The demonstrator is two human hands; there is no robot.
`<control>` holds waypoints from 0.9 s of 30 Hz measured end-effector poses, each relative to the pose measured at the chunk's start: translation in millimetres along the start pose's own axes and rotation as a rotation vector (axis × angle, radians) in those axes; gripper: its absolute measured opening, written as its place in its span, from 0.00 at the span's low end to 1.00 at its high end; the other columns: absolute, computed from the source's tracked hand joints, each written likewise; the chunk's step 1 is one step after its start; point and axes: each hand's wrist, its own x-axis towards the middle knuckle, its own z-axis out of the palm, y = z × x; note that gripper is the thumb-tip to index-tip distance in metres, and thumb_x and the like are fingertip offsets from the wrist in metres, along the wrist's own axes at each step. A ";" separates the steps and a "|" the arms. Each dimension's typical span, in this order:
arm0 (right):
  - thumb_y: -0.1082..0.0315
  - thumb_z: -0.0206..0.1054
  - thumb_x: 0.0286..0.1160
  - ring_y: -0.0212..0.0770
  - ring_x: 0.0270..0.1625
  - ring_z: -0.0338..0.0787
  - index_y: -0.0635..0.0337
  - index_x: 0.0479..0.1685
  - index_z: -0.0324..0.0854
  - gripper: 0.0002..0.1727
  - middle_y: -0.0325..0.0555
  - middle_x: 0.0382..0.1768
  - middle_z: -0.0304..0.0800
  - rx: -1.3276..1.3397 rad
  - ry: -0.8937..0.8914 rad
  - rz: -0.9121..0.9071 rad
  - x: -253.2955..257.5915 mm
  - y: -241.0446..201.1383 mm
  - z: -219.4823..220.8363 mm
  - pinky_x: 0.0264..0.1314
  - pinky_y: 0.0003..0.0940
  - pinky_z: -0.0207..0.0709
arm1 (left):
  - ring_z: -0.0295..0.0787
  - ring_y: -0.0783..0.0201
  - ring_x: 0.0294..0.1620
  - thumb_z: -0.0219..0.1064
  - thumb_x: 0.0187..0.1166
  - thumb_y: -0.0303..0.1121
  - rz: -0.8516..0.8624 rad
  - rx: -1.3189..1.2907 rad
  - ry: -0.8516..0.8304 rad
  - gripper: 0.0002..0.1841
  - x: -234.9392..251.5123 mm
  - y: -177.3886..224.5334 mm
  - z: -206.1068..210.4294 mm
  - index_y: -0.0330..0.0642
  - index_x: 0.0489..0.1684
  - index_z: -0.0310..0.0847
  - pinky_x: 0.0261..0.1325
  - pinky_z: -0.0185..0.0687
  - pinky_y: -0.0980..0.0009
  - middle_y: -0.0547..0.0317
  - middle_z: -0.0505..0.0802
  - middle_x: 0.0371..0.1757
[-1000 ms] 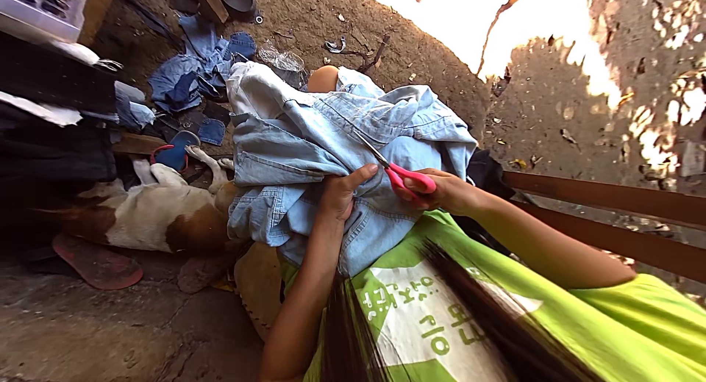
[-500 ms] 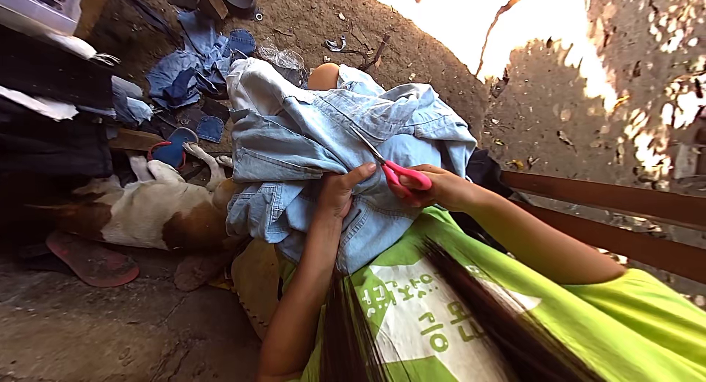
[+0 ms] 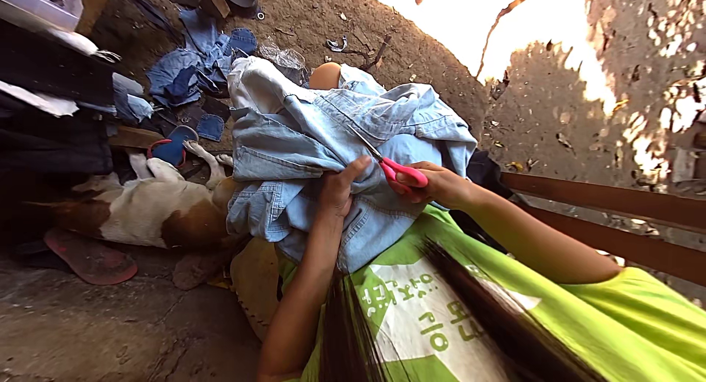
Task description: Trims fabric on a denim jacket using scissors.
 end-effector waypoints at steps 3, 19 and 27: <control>0.54 0.50 0.85 0.15 0.18 0.70 0.44 0.25 0.79 0.19 0.22 0.18 0.77 -0.005 -0.004 0.042 -1.9 -0.9 0.3 0.18 0.12 0.57 | 0.91 0.74 0.48 0.75 0.75 0.33 -0.019 0.032 0.080 0.16 -0.5 1.1 5.2 0.52 0.58 0.81 0.53 0.89 0.71 0.70 0.93 0.48; 0.52 0.53 0.82 0.15 0.16 0.67 0.43 0.20 0.78 0.20 0.21 0.15 0.74 -0.027 0.017 0.010 3.4 2.6 3.6 0.17 0.12 0.55 | 0.92 0.75 0.44 0.74 0.69 0.22 -0.007 0.010 0.069 0.16 -0.9 2.4 1.0 0.50 0.52 0.84 0.48 0.89 0.74 0.69 0.94 0.44; 0.36 0.54 0.81 0.15 0.14 0.65 0.45 0.27 0.79 0.26 0.22 0.16 0.74 0.040 -0.099 0.088 1.0 1.5 -1.1 0.15 0.11 0.52 | 0.92 0.75 0.42 0.75 0.67 0.22 0.026 0.010 0.032 0.17 -2.4 1.0 -1.7 0.50 0.50 0.84 0.47 0.90 0.74 0.69 0.94 0.43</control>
